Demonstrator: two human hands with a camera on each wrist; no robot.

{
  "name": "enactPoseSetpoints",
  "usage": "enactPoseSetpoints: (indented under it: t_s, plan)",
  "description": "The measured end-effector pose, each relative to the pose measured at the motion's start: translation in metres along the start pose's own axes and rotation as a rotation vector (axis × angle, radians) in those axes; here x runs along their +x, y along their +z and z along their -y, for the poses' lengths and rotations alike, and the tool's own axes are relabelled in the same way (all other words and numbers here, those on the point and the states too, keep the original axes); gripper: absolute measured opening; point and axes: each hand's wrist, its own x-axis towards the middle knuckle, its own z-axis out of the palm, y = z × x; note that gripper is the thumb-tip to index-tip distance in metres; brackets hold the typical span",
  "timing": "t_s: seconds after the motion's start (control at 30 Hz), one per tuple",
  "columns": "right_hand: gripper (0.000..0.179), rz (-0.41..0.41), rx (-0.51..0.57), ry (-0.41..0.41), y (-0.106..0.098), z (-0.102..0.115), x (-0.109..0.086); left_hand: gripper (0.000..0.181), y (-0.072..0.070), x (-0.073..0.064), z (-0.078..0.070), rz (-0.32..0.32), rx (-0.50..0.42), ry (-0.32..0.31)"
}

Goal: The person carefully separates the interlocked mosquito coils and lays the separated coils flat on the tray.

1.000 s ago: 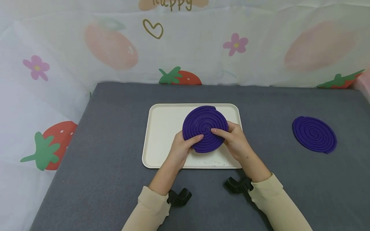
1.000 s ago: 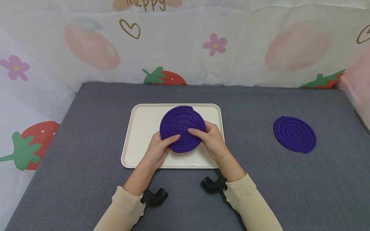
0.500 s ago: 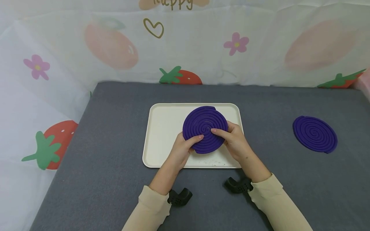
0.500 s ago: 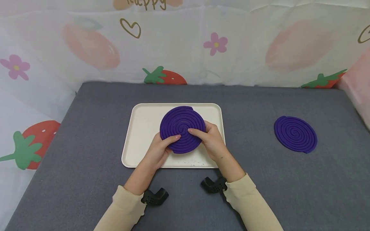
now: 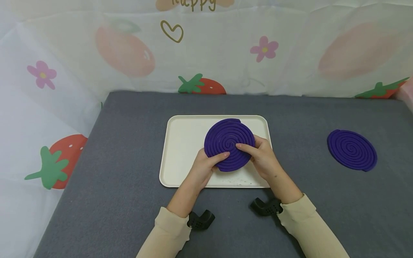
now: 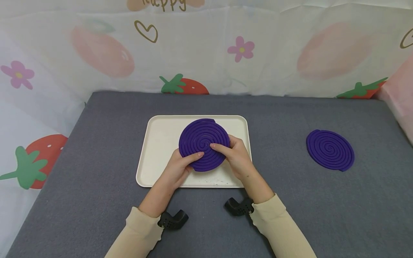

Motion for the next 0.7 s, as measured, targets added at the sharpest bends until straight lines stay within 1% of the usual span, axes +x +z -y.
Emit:
enactPoseSetpoints:
  t_s: [0.2,0.57,0.7]
  plan:
    - [0.024,0.004,0.002,-0.006,-0.0001,-0.0009,0.0003,0.048,-0.0015,-0.0003,0.0006,-0.005,0.021,0.016]
    - [0.019,-0.001,0.017,-0.018,-0.0009,-0.0021,0.0010,0.045,-0.0004,-0.0003,0.0009,-0.032,0.014,0.038]
    - [0.019,0.003,0.026,-0.014,-0.0006,-0.0026,0.0017,0.042,0.0004,0.0009,0.0017,-0.041,-0.007,0.043]
